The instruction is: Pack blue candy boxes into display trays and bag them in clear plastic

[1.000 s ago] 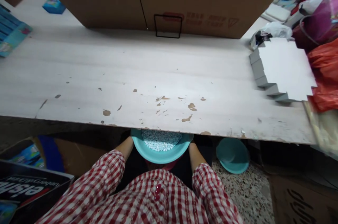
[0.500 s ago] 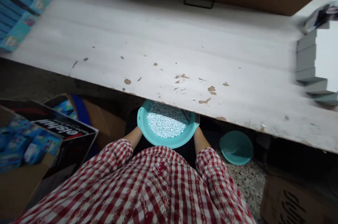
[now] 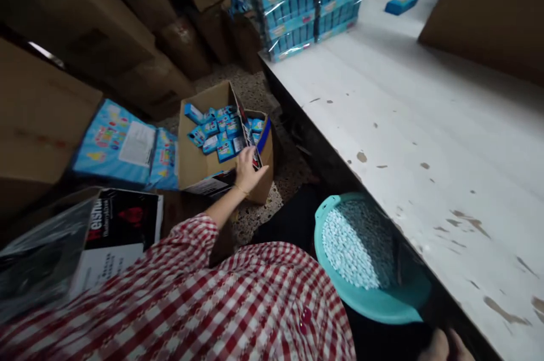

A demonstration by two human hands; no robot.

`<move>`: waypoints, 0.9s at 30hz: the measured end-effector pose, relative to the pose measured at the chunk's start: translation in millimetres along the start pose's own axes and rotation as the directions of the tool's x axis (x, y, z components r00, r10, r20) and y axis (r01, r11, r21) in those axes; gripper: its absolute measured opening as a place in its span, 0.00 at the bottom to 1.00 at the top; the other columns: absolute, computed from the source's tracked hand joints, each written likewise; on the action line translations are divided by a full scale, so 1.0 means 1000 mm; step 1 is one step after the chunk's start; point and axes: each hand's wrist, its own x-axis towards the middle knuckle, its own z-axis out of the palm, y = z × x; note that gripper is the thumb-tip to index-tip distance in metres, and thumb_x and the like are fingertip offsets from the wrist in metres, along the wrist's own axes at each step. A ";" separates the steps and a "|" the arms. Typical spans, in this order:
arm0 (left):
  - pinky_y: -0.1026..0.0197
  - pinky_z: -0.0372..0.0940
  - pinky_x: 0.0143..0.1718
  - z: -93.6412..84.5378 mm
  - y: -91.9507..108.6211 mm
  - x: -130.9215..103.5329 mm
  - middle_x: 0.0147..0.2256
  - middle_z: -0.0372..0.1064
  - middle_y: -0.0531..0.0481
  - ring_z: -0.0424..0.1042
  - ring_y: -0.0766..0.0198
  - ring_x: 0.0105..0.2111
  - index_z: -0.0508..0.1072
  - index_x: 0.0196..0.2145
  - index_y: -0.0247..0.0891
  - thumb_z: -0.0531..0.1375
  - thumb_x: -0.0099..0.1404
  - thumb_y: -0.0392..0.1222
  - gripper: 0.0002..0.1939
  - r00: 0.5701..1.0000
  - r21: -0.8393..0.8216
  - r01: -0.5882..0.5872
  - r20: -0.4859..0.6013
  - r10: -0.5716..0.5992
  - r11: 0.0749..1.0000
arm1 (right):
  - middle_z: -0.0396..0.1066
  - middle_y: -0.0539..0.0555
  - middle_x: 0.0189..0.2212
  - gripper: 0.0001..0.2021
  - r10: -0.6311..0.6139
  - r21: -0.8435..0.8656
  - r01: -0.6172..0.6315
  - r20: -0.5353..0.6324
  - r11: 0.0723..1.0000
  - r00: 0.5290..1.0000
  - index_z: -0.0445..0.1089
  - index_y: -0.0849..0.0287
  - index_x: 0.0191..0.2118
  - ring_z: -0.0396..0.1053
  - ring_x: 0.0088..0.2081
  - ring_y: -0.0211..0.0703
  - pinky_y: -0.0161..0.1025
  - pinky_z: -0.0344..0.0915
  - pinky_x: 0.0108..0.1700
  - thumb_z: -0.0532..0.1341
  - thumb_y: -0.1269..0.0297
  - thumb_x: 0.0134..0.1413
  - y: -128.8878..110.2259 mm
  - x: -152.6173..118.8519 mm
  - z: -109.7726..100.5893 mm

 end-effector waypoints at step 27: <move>0.61 0.60 0.34 -0.113 -0.083 -0.060 0.36 0.73 0.45 0.70 0.57 0.40 0.73 0.35 0.39 0.53 0.60 0.32 0.10 0.697 0.598 -0.556 0.714 -0.068 0.577 | 0.74 0.58 0.40 0.23 -0.633 0.079 0.642 0.291 0.763 0.717 0.73 0.59 0.40 0.72 0.41 0.47 0.39 0.67 0.43 0.52 0.46 0.52 -0.107 0.013 0.085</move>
